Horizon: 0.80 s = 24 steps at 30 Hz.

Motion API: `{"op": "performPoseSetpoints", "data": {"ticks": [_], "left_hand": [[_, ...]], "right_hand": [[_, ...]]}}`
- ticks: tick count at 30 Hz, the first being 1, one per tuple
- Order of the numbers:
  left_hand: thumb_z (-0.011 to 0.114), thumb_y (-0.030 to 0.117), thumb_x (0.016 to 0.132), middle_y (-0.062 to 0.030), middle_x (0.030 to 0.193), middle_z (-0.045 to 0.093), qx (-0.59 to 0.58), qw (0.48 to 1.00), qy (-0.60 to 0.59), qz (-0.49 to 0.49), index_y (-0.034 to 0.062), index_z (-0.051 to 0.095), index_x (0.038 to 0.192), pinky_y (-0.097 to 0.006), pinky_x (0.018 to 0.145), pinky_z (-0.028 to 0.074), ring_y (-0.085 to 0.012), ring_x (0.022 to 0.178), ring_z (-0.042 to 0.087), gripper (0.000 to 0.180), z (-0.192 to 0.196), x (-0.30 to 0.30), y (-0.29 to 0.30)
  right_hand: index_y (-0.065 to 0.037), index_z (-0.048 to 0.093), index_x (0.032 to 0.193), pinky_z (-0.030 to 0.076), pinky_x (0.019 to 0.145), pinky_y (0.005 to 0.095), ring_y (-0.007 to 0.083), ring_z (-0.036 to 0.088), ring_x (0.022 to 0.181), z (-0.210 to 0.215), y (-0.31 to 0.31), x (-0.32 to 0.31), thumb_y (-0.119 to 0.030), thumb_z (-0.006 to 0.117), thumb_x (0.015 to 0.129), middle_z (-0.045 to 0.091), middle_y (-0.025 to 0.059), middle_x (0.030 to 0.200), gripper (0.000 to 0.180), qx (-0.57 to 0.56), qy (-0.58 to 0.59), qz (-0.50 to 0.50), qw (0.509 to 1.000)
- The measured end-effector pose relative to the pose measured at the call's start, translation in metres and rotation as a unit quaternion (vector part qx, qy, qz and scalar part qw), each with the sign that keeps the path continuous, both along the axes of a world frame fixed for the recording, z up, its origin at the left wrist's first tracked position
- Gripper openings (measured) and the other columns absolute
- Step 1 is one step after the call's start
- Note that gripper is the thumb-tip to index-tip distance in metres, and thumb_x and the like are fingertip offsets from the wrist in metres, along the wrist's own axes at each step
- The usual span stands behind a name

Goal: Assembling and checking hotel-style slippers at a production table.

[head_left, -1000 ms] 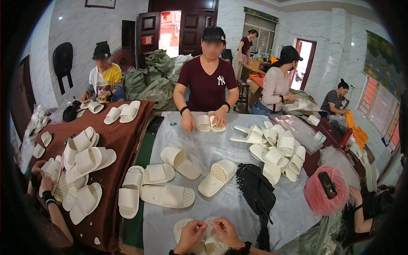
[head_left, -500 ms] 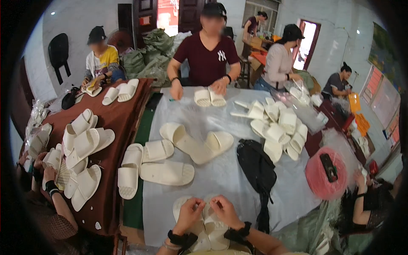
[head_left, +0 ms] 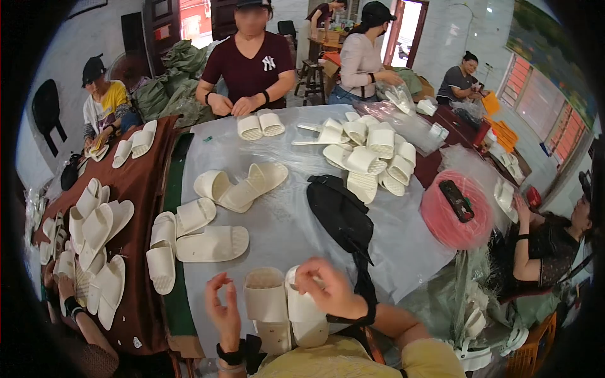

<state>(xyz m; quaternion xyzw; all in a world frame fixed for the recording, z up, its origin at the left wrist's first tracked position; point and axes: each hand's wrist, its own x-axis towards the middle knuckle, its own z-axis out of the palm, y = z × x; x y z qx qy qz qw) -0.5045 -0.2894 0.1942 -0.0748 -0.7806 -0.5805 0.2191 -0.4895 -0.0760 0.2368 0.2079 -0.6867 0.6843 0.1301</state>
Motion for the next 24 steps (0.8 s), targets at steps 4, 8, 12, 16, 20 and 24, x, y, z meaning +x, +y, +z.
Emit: {"op": "performPoseSetpoints", "data": {"ticks": [4,8,12,16,20,24], "left_hand": [[0.054,0.007,0.087,-0.0049,0.091,0.058,0.102,0.992,-0.026,0.077,-0.0011,0.057,0.096,-0.026,0.074,0.042,-0.012,0.082,0.052,0.013,-0.015,-0.006,-0.014],[0.055,0.011,0.087,-0.0055,0.092,0.06,0.054,0.991,-0.1,0.075,0.0,0.058,0.097,-0.026,0.073,0.043,-0.0122,0.08,0.053,0.015,-0.028,-0.006,-0.032],[0.057,0.013,0.085,-0.009,0.092,0.061,-0.007,0.986,-0.14,0.091,0.0021,0.059,0.1,-0.028,0.074,0.044,-0.0161,0.083,0.056,0.018,-0.038,-0.01,-0.039],[0.06,0.013,0.083,-0.0109,0.096,0.059,-0.053,0.98,-0.134,0.136,0.0027,0.056,0.105,-0.032,0.078,0.043,-0.021,0.09,0.055,0.025,-0.049,-0.004,-0.056],[0.06,0.008,0.077,-0.0163,0.105,0.053,-0.211,0.962,-0.059,0.165,0.0017,0.049,0.116,-0.041,0.087,0.038,-0.0325,0.101,0.048,0.041,-0.04,-0.019,-0.061],[0.063,0.007,0.073,-0.0195,0.111,0.049,-0.327,0.914,0.04,0.237,0.0011,0.045,0.122,-0.043,0.09,0.036,-0.0372,0.104,0.046,0.052,-0.031,-0.043,-0.077]], "right_hand": [[-0.002,0.045,0.093,0.044,0.056,0.0217,0.0078,0.051,0.062,0.071,0.059,-0.038,-0.008,0.046,0.091,0.052,0.0038,0.079,0.006,-0.052,0.054,-0.073,0.995],[-0.004,0.051,0.089,0.042,0.057,0.0243,0.0103,0.052,0.06,0.151,0.168,-0.094,-0.017,0.048,0.092,0.053,0.0038,0.074,0.013,0.112,0.226,-0.43,0.867],[0.0,0.052,0.112,0.046,0.077,0.0334,0.0249,0.056,0.089,0.158,0.327,-0.113,-0.017,0.057,0.085,0.056,0.0152,0.101,0.032,0.368,0.276,-0.618,0.637],[-0.001,0.052,0.114,0.044,0.078,0.0272,0.0177,0.054,0.087,0.119,0.268,-0.081,-0.014,0.056,0.086,0.056,0.0077,0.101,0.031,0.199,0.186,-0.52,0.81],[-0.001,0.053,0.109,0.044,0.068,0.0227,0.0096,0.053,0.082,0.077,0.196,-0.026,-0.011,0.053,0.088,0.054,0.0054,0.101,0.023,0.189,0.075,-0.389,0.899],[-0.001,0.056,0.102,0.045,0.063,0.0239,0.0119,0.056,0.073,0.065,0.124,0.006,-0.001,0.052,0.084,0.057,0.0077,0.099,0.018,0.261,-0.035,-0.204,0.943]]}}
